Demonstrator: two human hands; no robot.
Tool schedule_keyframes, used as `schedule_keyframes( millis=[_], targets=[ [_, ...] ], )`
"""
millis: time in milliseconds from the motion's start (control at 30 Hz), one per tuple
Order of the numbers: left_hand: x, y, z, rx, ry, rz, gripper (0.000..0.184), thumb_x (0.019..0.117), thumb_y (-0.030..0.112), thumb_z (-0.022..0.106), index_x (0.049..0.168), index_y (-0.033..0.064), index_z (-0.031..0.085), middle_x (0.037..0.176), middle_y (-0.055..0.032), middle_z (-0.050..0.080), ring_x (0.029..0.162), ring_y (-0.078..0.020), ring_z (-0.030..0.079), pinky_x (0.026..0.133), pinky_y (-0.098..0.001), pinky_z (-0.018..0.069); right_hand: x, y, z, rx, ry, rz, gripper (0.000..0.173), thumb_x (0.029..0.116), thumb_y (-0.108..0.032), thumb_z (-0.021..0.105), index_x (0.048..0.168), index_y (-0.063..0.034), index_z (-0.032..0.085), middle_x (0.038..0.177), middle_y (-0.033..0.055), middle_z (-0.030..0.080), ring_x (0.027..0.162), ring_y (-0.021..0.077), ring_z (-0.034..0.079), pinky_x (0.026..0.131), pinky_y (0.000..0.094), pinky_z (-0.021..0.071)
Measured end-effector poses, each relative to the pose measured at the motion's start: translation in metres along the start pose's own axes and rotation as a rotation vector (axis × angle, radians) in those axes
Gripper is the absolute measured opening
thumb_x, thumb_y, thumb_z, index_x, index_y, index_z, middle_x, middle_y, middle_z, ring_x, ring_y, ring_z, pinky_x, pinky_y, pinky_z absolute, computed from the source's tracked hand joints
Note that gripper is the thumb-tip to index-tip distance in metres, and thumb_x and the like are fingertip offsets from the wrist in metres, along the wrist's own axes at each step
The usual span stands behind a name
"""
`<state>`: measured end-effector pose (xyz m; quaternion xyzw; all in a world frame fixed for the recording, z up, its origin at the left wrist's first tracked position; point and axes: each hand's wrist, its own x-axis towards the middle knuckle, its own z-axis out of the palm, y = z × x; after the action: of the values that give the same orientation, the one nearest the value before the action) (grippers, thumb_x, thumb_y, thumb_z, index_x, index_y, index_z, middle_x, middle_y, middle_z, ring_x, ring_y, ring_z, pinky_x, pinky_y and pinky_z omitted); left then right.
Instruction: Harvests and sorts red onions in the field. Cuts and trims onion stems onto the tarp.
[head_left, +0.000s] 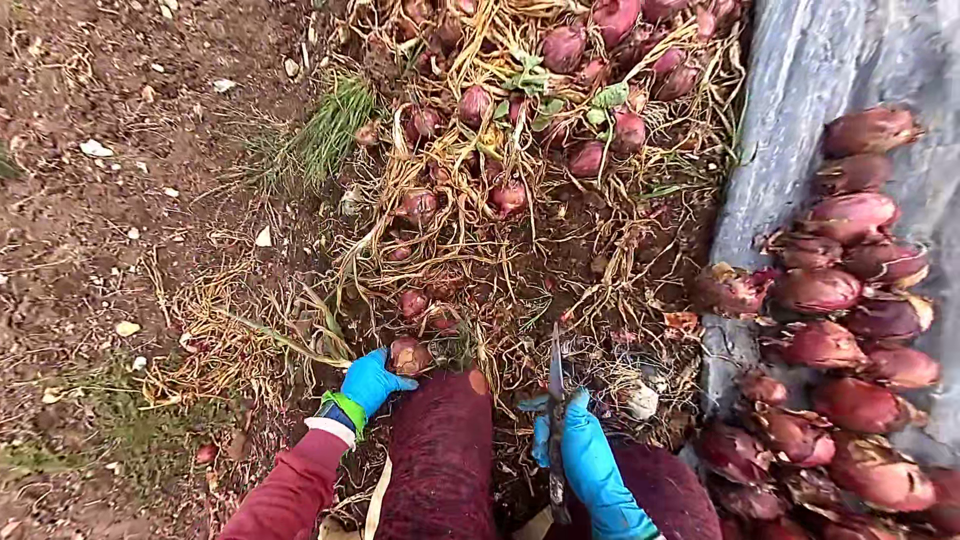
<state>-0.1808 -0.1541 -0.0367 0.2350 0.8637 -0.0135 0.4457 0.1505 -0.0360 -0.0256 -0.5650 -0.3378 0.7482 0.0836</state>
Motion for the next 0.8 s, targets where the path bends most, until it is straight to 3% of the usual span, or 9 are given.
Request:
schedule_keyframes(
  millis=[67,167,267,333,400,500,600,700,800],
  targets=[
    [-0.032,0.039,-0.027,-0.049,0.012,0.179,0.072,0.0621,0.054,0.097,0.118,0.0163,0.071,0.104,-0.0036,0.077,0.102,-0.0198,0.073,0.095,-0.0525,0.0591,0.004,-0.006,0.006,-0.086,-0.137,0.011,0.092,0.1018,-0.067,0.002,0.111,-0.0024,0.067,0.061,0.0105,0.062,0.047,0.022,0.06,0.045,0.0379,0.055],
    [-0.077,0.103,-0.056,0.068,0.024,0.504,0.068,0.0665,0.073,0.084,0.102,0.0165,0.074,0.089,-0.001,0.074,0.087,-0.0183,0.072,0.083,-0.0524,0.0601,-0.004,-0.035,0.02,-0.159,-0.341,-0.149,0.089,0.0917,-0.084,0.032,0.108,-0.0053,0.071,0.063,0.0054,0.062,0.049,0.0176,0.06,0.048,0.0345,0.0553],
    [-0.112,0.152,-0.063,0.208,-0.103,0.771,0.068,0.0799,0.082,0.065,0.091,0.0155,0.073,0.075,-0.0006,0.068,0.075,-0.0167,0.069,0.072,-0.048,0.0583,-0.032,-0.072,0.019,-0.055,-0.241,-0.452,0.079,0.0817,-0.087,0.051,0.082,-0.0096,0.065,0.058,0.0024,0.062,0.048,0.0149,0.061,0.048,0.0327,0.0557],
    [-0.125,0.171,-0.062,0.187,-0.267,0.857,0.064,0.0879,0.078,0.058,0.089,0.016,0.074,0.071,0.0023,0.067,0.067,-0.0106,0.066,0.064,-0.0398,0.0571,-0.047,-0.081,0.003,-0.158,-0.118,-0.635,0.08,0.0848,-0.089,0.039,0.075,-0.014,0.063,0.057,-0.0015,0.061,0.049,0.0115,0.06,0.048,0.0315,0.0543],
    [-0.129,0.193,-0.069,0.365,-0.331,0.854,0.064,0.0903,0.079,0.054,0.088,0.0184,0.074,0.07,0.0037,0.066,0.065,-0.0097,0.064,0.062,-0.0374,0.055,-0.056,-0.081,-0.02,-0.304,-0.086,-0.661,0.087,0.0909,-0.087,0.021,0.074,-0.014,0.065,0.055,-0.001,0.059,0.046,0.0116,0.057,0.045,0.0331,0.0519],
    [-0.136,0.237,-0.076,0.796,-0.016,0.658,0.067,0.0757,0.084,0.068,0.097,0.0211,0.074,0.083,-0.0024,0.071,0.082,-0.0239,0.07,0.075,-0.0554,0.0561,-0.062,-0.06,-0.06,-0.237,-0.152,-0.476,0.087,0.0974,-0.079,0.021,0.087,-0.0082,0.07,0.054,0.006,0.056,0.042,0.0174,0.054,0.042,0.0366,0.0501],
    [-0.143,0.276,-0.049,0.661,0.125,0.621,0.055,0.0765,0.074,0.078,0.099,0.0236,0.076,0.084,-0.0022,0.074,0.084,-0.025,0.071,0.077,-0.0592,0.0562,-0.056,-0.036,-0.094,-0.15,-0.099,-0.356,0.087,0.1,-0.075,0.018,0.095,-0.006,0.071,0.057,0.008,0.058,0.046,0.0191,0.056,0.047,0.0384,0.0525],
    [-0.177,0.318,0.018,0.861,-0.108,0.751,0.041,0.0923,0.061,0.065,0.095,0.0203,0.073,0.085,-0.0011,0.071,0.083,-0.0226,0.07,0.075,-0.0534,0.0573,-0.055,-0.027,-0.125,-0.254,-0.192,-0.399,0.087,0.0915,-0.086,0.026,0.09,-0.01,0.07,0.061,0.0017,0.06,0.05,0.0137,0.059,0.05,0.0338,0.0535],
    [-0.187,0.363,0.062,0.999,-0.336,0.892,0.051,0.1033,0.062,0.049,0.104,0.0168,0.072,0.094,-0.0066,0.072,0.09,-0.0273,0.07,0.079,-0.056,0.0557,-0.072,-0.025,-0.159,-0.142,0.003,-0.419,0.09,0.0858,-0.092,0.023,0.075,-0.0117,0.064,0.056,0.0017,0.058,0.046,0.0149,0.057,0.045,0.034,0.0517]
  ],
)
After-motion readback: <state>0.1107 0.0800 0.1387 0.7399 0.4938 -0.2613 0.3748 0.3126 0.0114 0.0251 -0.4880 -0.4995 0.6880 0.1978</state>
